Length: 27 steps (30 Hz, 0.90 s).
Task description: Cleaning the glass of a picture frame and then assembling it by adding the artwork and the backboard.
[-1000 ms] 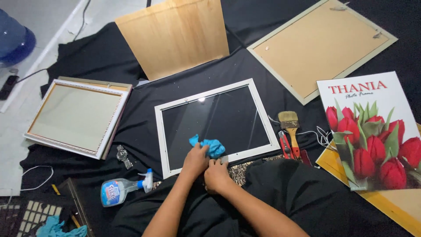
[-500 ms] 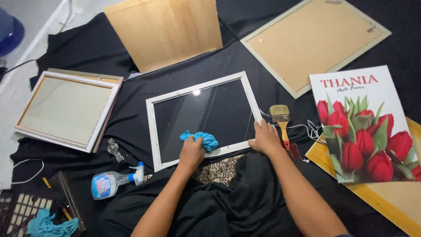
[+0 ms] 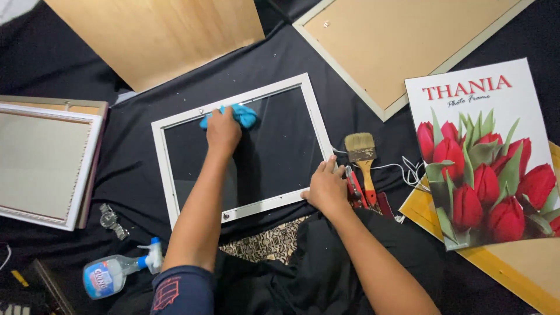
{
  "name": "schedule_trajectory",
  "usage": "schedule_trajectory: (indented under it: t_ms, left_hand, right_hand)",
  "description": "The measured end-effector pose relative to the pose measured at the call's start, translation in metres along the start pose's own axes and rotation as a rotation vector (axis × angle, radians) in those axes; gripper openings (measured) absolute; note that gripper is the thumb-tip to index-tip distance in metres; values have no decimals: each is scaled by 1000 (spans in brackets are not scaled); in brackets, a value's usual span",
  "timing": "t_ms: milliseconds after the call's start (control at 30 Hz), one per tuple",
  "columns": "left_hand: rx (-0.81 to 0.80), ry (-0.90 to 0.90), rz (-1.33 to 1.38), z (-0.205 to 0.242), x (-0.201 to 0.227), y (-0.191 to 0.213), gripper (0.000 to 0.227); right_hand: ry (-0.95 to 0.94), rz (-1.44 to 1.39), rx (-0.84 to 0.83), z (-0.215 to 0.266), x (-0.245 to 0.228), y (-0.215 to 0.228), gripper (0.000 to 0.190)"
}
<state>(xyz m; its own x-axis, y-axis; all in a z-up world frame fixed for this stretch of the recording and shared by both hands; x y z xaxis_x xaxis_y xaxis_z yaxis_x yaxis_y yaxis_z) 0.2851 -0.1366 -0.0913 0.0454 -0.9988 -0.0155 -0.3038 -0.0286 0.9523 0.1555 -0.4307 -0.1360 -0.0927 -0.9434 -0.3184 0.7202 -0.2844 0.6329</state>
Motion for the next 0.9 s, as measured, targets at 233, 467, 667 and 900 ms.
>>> schedule_trajectory:
  t_ms: [233,467,667,900]
  left_hand:
    - [1,-15,-10,26,26,28,24]
    - [-223,-120,61,159,75,48,36]
    - [-497,14,225,224,89,76,37]
    - [-390,7,211,189,94,69,33]
  right_hand:
    - [1,-43,-11,8,-5,6,107]
    - [16,-13,61,15,-2,2,108]
    - [53,37,220,11,11,-9,92]
    - [87,-146,137,20,7,10,107]
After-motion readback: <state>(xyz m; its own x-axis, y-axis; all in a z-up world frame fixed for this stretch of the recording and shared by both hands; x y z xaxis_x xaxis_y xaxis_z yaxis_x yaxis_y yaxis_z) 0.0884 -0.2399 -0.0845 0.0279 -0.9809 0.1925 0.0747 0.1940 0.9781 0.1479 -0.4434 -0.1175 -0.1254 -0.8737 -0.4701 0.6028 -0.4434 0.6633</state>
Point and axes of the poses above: each hand's wrist, its own z-axis away from the middle knuckle, its own y-axis out of the back of the hand, x = y × z, the point moved 10 cm from there along -z, towards the middle knuckle
